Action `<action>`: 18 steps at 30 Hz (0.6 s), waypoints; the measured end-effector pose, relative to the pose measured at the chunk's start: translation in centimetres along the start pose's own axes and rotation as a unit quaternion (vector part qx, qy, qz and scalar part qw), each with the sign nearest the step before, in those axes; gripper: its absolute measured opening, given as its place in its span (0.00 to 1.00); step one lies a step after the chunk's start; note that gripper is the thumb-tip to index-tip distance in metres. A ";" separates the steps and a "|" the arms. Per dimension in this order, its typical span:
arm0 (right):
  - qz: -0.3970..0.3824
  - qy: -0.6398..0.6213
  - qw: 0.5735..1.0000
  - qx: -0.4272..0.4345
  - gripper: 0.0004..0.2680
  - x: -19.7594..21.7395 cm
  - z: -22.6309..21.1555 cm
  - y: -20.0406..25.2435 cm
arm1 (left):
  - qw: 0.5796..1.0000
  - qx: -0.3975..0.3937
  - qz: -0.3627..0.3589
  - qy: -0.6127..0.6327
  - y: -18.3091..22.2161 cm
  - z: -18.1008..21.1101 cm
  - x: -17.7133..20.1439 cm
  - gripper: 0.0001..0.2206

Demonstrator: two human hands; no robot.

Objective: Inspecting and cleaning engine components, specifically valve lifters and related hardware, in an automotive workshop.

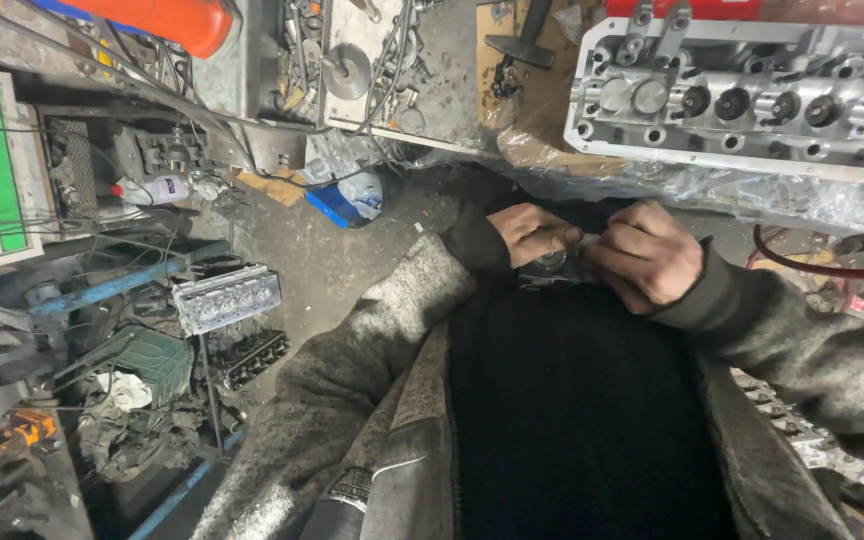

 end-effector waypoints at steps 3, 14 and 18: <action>0.012 0.013 1.000 0.013 0.15 -0.2 0.1 0.8 | 0.999 -0.006 -0.017 0.037 -0.2 -0.5 -0.6 0.27; 0.047 0.013 0.999 0.017 0.15 -0.4 -0.6 0.8 | 0.972 0.207 0.093 0.062 1.3 -9.4 -2.7 0.29; 0.073 0.007 0.997 0.023 0.14 -0.2 -1.2 1.1 | 0.966 0.223 -0.072 0.113 1.2 -10.4 -4.5 0.34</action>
Point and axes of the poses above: each hand's wrist, its own y-axis away from the middle knuckle, its own x-axis out of the back of the hand, z = x × y, the point moved 8 cm from there along -y, towards the middle knuckle, and after that the axes turned 7 degrees about -y, right-handed, at the moved point
